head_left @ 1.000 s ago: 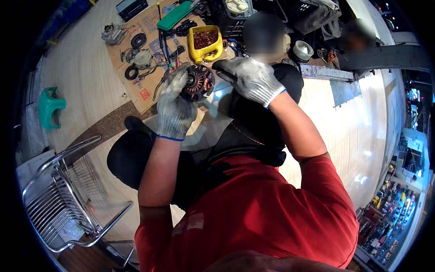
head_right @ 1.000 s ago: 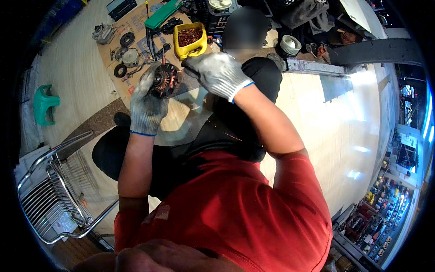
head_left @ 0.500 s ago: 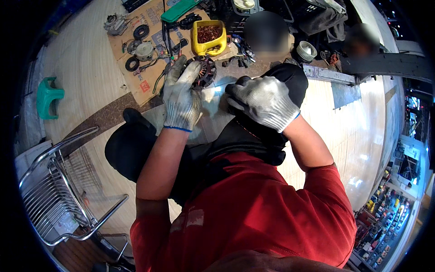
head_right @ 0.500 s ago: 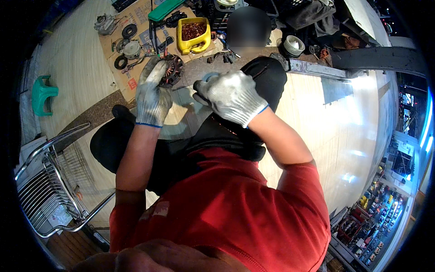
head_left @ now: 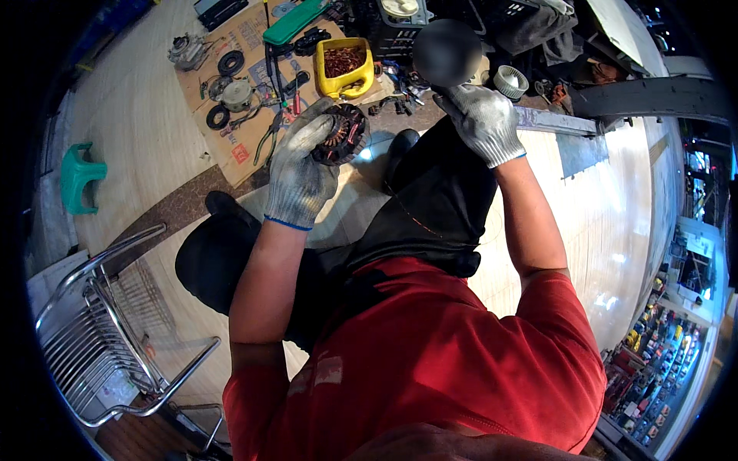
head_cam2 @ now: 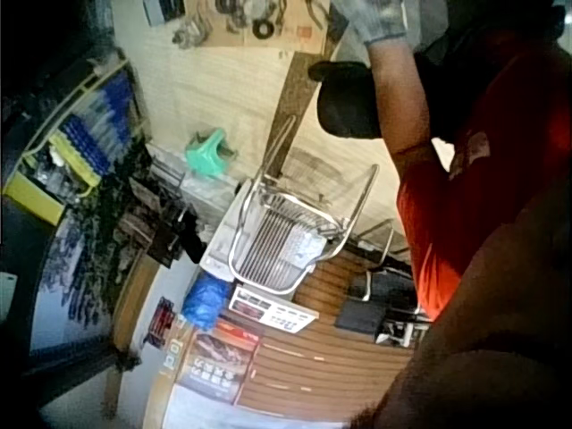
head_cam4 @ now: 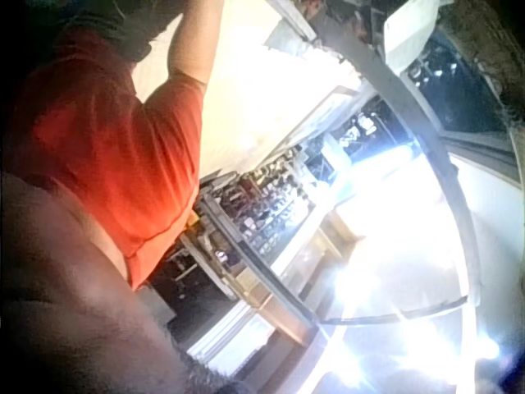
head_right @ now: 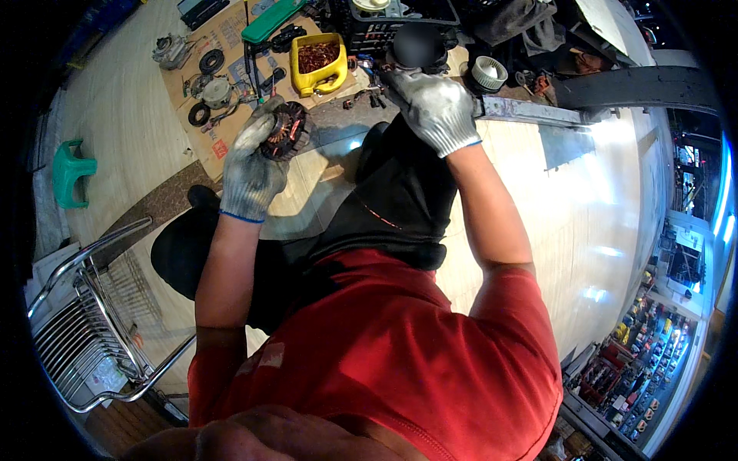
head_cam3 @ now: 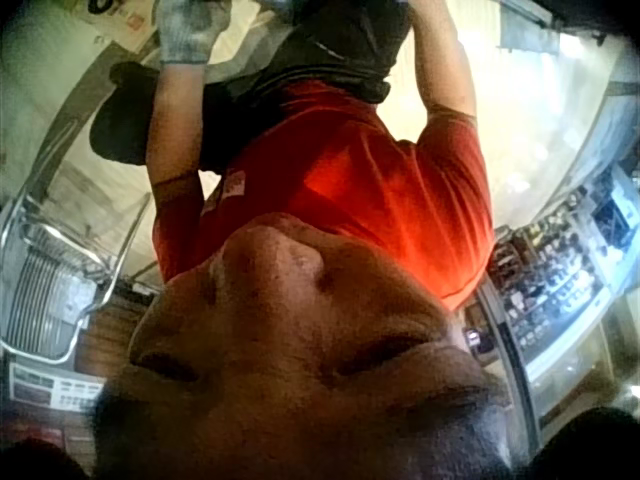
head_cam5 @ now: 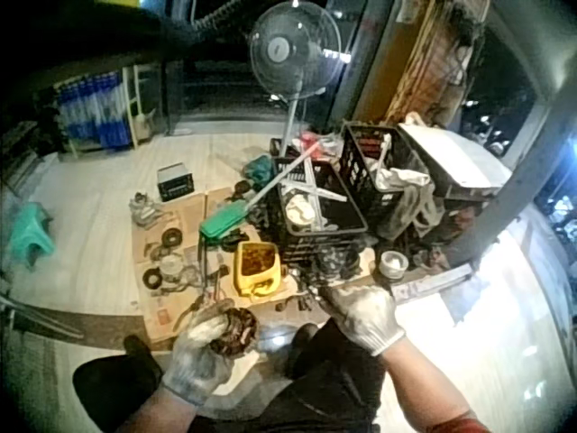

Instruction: The person holds an alternator stator and uses pliers to pull and manipulate the copper windings. They rotate the stator and adjust the wires by hand while sitting on the floor.

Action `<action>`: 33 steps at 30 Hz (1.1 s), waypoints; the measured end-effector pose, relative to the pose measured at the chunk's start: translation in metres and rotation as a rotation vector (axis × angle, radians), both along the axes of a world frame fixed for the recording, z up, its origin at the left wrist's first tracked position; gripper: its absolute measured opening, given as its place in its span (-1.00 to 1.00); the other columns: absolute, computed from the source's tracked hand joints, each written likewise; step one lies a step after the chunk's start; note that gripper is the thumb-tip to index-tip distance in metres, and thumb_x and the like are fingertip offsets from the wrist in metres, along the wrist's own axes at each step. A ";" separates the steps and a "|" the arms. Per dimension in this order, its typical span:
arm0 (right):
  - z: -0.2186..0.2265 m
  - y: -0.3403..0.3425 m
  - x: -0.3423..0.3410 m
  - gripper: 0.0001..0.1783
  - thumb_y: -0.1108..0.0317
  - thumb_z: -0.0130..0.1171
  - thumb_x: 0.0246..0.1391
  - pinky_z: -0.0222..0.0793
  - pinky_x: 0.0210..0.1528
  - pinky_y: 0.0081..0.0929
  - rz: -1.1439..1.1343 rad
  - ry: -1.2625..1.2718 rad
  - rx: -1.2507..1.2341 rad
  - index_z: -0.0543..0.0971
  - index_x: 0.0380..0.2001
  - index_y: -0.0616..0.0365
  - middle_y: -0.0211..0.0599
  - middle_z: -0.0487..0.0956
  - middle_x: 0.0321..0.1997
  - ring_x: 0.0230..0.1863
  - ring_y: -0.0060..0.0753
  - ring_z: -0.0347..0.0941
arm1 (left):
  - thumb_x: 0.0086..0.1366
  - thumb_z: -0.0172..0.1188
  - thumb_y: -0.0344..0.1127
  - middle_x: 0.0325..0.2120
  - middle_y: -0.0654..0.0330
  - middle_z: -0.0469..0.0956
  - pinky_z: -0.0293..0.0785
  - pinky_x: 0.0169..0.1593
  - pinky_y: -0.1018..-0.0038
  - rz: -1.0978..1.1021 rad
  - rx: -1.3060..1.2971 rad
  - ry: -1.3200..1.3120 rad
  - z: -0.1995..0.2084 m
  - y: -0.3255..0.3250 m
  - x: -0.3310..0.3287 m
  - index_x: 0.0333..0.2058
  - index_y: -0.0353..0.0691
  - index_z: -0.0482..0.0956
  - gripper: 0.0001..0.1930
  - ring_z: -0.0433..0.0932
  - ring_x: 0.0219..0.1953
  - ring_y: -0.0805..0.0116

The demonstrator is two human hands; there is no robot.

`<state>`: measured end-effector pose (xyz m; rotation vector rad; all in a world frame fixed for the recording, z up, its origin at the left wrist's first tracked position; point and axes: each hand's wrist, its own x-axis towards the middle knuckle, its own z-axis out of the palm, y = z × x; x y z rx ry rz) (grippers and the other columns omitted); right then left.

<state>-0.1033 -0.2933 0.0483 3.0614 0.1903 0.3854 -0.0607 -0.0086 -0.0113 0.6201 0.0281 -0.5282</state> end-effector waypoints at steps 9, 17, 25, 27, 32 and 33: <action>0.006 0.037 -0.016 -0.30 -0.06 0.24 0.12 0.41 0.06 -0.09 0.036 0.280 0.003 0.40 0.28 -0.05 -0.12 0.56 0.00 0.04 -0.03 0.50 | 0.35 0.05 -0.51 0.03 -0.11 0.54 0.64 0.10 0.28 0.003 -0.004 -0.048 0.013 0.001 -0.001 0.18 -0.44 0.37 -0.58 0.61 0.05 0.11; -0.008 0.067 0.003 -0.63 0.09 0.15 0.19 0.52 -0.45 -0.22 0.253 0.177 0.020 0.57 0.03 -0.10 -0.23 0.60 -0.45 -0.41 -0.12 0.60 | 0.31 0.10 -0.51 0.01 -0.11 0.56 0.67 0.06 0.29 -0.009 0.046 0.007 0.001 0.000 0.001 0.16 -0.43 0.41 -0.57 0.63 0.02 0.11; -0.032 -0.007 -0.004 -0.72 0.21 0.12 0.15 0.53 -0.41 -0.18 0.189 0.098 0.054 0.58 -0.08 -0.03 -0.23 0.63 -0.38 -0.37 -0.13 0.62 | 0.35 0.08 -0.60 -0.01 -0.02 0.54 0.70 -0.01 0.42 0.066 0.246 -0.131 0.000 0.009 0.004 0.13 -0.44 0.35 -0.62 0.65 -0.04 0.28; -0.031 -0.010 -0.006 -0.65 0.08 0.14 0.19 0.53 -0.35 -0.20 0.205 -0.002 -0.003 0.58 -0.03 -0.02 -0.23 0.63 -0.36 -0.35 -0.15 0.62 | 0.35 0.09 -0.59 -0.03 -0.04 0.55 0.70 -0.01 0.38 0.072 0.133 -0.074 0.006 0.008 0.003 0.11 -0.44 0.35 -0.63 0.65 -0.04 0.25; 0.001 0.036 -0.003 -0.40 -0.01 0.21 0.17 0.46 -0.15 -0.14 0.121 0.115 -0.030 0.44 0.20 0.01 -0.19 0.61 -0.17 -0.15 -0.12 0.57 | 0.33 0.09 -0.55 -0.05 -0.09 0.55 0.71 -0.02 0.29 0.063 0.022 0.022 0.012 0.005 0.006 0.11 -0.48 0.34 -0.62 0.66 -0.07 0.16; 0.002 0.043 -0.002 -0.32 -0.04 0.22 0.15 0.45 -0.11 -0.10 0.126 0.135 -0.017 0.39 0.27 0.01 -0.17 0.60 -0.14 -0.11 -0.11 0.55 | 0.33 0.09 -0.54 -0.06 -0.09 0.56 0.71 -0.03 0.28 0.040 0.017 0.008 0.014 0.003 0.006 0.11 -0.49 0.34 -0.62 0.66 -0.08 0.14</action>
